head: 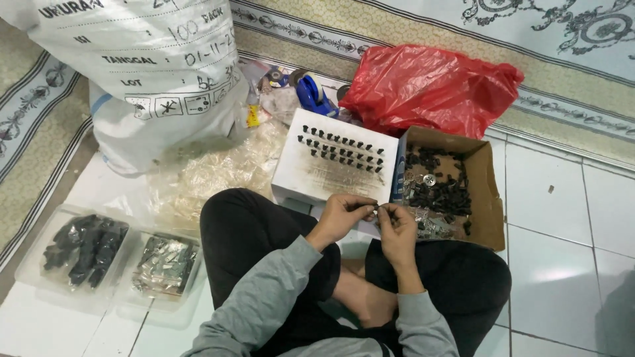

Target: The person sits on the floor and repeatedly picks small black plastic parts and metal fasteners from a cardboard box. They assemble the parts by hand and place the finished units into a white tray, continuing this process throughout the clip.

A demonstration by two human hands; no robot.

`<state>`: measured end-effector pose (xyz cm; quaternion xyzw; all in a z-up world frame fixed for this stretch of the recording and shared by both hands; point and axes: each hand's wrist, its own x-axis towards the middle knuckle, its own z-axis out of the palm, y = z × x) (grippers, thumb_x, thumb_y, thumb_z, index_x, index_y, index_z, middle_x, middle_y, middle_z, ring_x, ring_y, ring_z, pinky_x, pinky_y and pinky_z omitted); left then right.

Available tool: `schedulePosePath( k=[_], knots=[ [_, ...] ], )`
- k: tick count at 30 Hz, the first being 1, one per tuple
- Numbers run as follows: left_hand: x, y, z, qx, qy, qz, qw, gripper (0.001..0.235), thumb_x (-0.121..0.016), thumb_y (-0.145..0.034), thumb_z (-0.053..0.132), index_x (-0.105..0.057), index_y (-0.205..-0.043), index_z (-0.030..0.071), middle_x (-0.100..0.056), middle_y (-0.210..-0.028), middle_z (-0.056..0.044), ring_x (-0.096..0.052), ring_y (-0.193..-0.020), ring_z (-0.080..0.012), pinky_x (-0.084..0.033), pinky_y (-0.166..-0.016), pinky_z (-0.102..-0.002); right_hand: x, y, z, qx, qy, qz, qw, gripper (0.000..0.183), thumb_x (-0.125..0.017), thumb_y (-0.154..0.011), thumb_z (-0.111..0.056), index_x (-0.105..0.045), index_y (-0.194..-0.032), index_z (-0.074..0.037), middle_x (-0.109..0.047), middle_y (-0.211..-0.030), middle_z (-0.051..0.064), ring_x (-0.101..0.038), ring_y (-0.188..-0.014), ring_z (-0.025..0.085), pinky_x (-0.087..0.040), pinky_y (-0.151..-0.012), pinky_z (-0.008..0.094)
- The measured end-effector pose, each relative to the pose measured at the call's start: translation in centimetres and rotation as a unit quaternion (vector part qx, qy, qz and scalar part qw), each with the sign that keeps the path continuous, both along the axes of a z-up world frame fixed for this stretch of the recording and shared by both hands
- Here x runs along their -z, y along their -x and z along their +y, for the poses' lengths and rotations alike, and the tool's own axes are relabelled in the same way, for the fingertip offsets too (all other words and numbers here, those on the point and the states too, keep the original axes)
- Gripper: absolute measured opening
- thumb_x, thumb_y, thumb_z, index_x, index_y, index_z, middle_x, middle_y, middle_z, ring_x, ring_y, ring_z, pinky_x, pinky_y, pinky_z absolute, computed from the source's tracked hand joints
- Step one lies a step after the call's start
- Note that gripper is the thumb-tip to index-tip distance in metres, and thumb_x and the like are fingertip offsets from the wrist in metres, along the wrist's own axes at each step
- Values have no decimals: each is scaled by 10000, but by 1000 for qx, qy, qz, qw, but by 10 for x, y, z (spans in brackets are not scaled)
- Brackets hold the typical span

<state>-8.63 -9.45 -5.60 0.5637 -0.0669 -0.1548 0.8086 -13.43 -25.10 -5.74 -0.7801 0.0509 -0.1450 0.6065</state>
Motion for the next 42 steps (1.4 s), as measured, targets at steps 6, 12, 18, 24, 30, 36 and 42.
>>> schedulePosePath(
  k=[6, 12, 18, 24, 30, 36, 42],
  knots=[
    [13, 1, -3, 12, -5, 9, 1000, 189, -727, -911, -24, -754, -1097, -54, -753, -919, -262, -743, -778, -230, -645, -715, -331, 4, 4, -4, 9, -10, 40, 999, 64, -699, -961, -50, -737, -932, -7, -616, -636, 52, -577, -624, 118, -484, -584, 254],
    [20, 3, -6, 22, 8, 25, 999, 194, -698, -919, -60, -730, -1106, -100, -729, -988, -317, -738, -826, -267, -656, -717, -357, 16, 3, -14, 5, 7, 80, 997, 51, -746, -924, -45, -770, -903, -6, -670, -630, 98, -606, -572, 134, -474, -526, 260],
    [18, 2, -12, 8, 25, 26, 999, 192, -697, -944, -34, -729, -1125, -87, -723, -1019, -320, -745, -836, -278, -664, -712, -361, -3, 2, 2, 36, -38, 87, 995, 78, -741, -943, -66, -762, -953, 8, -630, -664, 48, -568, -595, 95, -459, -537, 226],
    [4, 3, -9, -69, -9, 25, 997, 226, -716, -958, 39, -731, -1163, -55, -734, -1028, -299, -743, -898, -296, -646, -737, -363, 9, -10, 6, 54, -51, 71, 995, 144, -777, -940, -93, -751, -1029, 17, -669, -756, 83, -597, -651, 113, -508, -584, 246],
    [-31, -11, 21, -103, -71, 24, 992, 271, -677, -983, 97, -709, -1215, -40, -738, -1069, -275, -738, -924, -255, -627, -767, -353, -11, -49, 14, 24, 16, 42, 999, 135, -822, -918, -99, -767, -1003, -10, -677, -745, 103, -608, -651, 143, -514, -579, 272],
    [-51, -41, 93, -193, -234, 38, 952, 527, -490, -983, 36, -440, -1500, -56, -720, -1119, -265, -713, -1068, -371, -593, -913, -483, -43, -117, 71, -63, 198, -18, 978, 120, -774, -947, -114, -772, -1030, -28, -708, -909, 159, -704, -826, 260, -557, -687, 356],
    [-36, -54, 105, -153, -265, 116, 945, 599, -408, -987, 30, -340, -1582, 24, -705, -1203, -245, -683, -1159, -344, -567, -982, -477, -11, -177, 112, -126, 413, -47, 901, 111, -817, -877, -194, -793, -976, -150, -648, -923, 52, -670, -892, 235, -553, -760, 352]
  ],
)
